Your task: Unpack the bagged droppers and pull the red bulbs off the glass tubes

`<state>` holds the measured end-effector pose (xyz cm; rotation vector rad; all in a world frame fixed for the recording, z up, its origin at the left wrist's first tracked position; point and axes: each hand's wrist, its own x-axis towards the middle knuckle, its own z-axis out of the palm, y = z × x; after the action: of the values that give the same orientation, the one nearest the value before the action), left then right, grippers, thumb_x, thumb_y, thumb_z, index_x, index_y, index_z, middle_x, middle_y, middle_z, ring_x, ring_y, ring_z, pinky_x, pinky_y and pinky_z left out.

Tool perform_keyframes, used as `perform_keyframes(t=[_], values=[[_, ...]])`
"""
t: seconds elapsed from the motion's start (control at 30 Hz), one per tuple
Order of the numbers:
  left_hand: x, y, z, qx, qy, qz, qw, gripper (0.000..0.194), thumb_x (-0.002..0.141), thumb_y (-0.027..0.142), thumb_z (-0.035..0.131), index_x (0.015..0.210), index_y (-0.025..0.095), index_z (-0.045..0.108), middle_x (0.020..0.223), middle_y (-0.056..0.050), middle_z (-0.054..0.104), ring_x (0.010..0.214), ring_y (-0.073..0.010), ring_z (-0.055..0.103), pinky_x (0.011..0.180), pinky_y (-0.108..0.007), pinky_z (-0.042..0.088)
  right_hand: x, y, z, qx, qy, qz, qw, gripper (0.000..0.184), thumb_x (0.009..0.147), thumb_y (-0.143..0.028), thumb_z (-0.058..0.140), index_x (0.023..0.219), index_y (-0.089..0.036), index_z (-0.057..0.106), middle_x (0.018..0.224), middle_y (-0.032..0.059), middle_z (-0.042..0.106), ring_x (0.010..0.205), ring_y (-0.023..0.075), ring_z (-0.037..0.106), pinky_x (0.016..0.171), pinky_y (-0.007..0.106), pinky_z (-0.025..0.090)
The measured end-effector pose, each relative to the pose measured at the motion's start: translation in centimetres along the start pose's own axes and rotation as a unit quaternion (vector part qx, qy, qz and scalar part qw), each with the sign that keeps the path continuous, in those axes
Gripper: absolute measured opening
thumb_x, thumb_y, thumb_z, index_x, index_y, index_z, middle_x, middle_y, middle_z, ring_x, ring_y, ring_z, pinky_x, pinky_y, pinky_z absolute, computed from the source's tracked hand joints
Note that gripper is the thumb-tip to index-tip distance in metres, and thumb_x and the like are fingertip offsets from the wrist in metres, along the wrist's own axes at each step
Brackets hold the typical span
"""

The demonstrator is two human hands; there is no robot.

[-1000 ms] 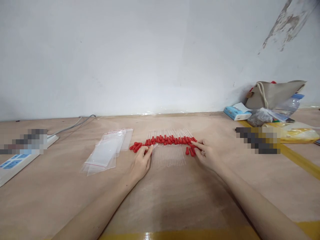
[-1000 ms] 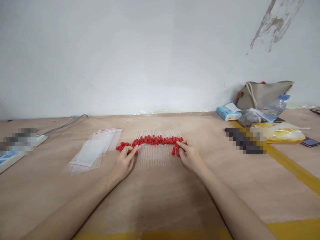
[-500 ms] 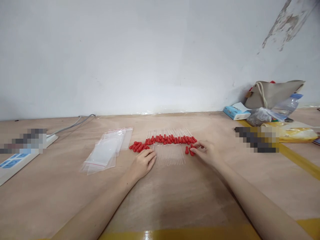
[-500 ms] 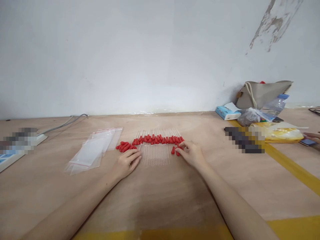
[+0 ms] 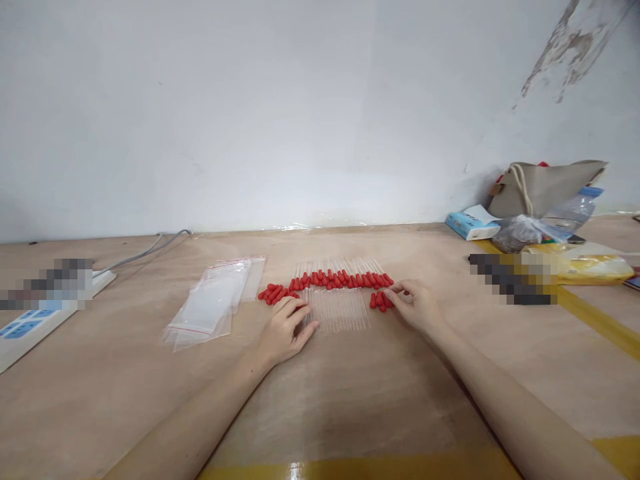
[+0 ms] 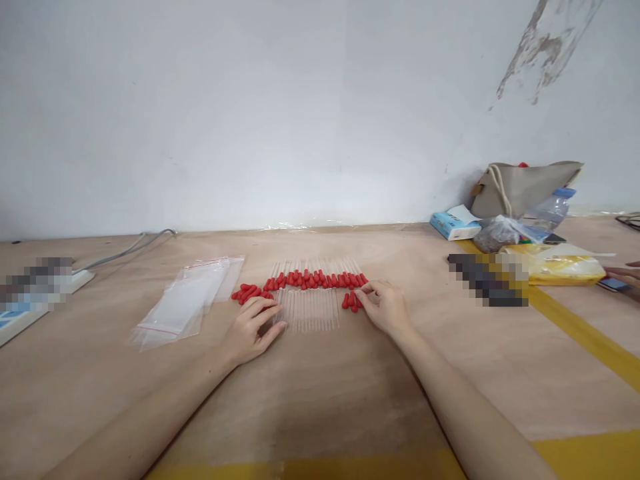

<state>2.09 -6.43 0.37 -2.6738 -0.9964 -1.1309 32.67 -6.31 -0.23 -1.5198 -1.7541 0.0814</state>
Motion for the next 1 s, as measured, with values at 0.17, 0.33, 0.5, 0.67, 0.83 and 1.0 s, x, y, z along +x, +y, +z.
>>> perform_keyframes(t=[0.17,0.33,0.5,0.67,0.83,1.0], values=[[0.0,0.1,-0.2,0.045,0.001,0.000,0.999,0.021,0.078,0.027,0.054,0.095,0.018,0.060,0.092,-0.007,0.059,0.091,-0.0201,0.050,0.080,-0.037,0.042,1.4,-0.8,0.3,-0.027,0.014,0.039,0.999,0.024,0.075,-0.037,0.050,0.078,-0.019,0.065,0.074,0.0032,0.064,0.068,0.0155,0.055,0.064,0.027,0.039],[0.1,0.2,-0.3,0.061,-0.003,0.003,0.998,0.018,0.078,0.027,0.053,0.092,0.019,0.062,0.091,-0.007,0.060,0.089,-0.0198,0.051,0.079,-0.037,0.041,3.3,-2.8,0.9,-0.134,-0.029,0.054,0.989,0.031,0.074,-0.047,0.049,0.078,-0.022,0.068,0.073,0.0055,0.060,0.072,0.0184,0.054,0.066,0.030,0.035],[0.1,0.2,-0.3,0.063,-0.005,0.003,0.998,0.018,0.079,0.026,0.052,0.092,0.020,0.062,0.090,-0.006,0.060,0.090,-0.0194,0.051,0.080,-0.037,0.040,4.0,-3.7,1.7,-0.197,-0.050,0.077,0.976,0.033,0.074,-0.047,0.048,0.068,-0.021,0.068,0.072,0.0074,0.059,0.074,0.0207,0.053,0.066,0.033,0.032],[0.0,0.1,-0.2,0.060,-0.015,0.004,0.998,0.016,0.079,0.025,0.052,0.090,0.019,0.062,0.091,-0.006,0.059,0.090,-0.0194,0.050,0.080,-0.037,0.040,4.2,-3.5,2.4,-0.192,-0.036,0.072,0.978,0.030,0.076,-0.038,0.046,0.063,-0.020,0.065,0.070,0.0072,0.058,0.073,0.0197,0.053,0.066,0.032,0.032],[0.0,0.1,-0.3,0.064,-0.015,0.003,0.998,0.016,0.079,0.025,0.051,0.089,0.019,0.063,0.091,-0.006,0.059,0.090,-0.0192,0.050,0.079,-0.036,0.040,4.1,-3.4,2.4,-0.169,-0.023,0.090,0.981,0.027,0.076,-0.039,0.047,0.072,-0.020,0.065,0.075,0.0065,0.057,0.071,0.0183,0.052,0.064,0.030,0.032],[0.0,0.1,-0.3,0.065,-0.018,0.007,0.998,0.015,0.079,0.025,0.051,0.087,0.019,0.063,0.090,-0.006,0.059,0.088,-0.0191,0.051,0.078,-0.036,0.040,3.6,-3.2,2.5,-0.162,-0.013,0.057,0.985,0.032,0.067,-0.052,0.055,0.070,-0.022,0.066,0.075,0.0041,0.056,0.072,0.0182,0.051,0.067,0.032,0.030]])
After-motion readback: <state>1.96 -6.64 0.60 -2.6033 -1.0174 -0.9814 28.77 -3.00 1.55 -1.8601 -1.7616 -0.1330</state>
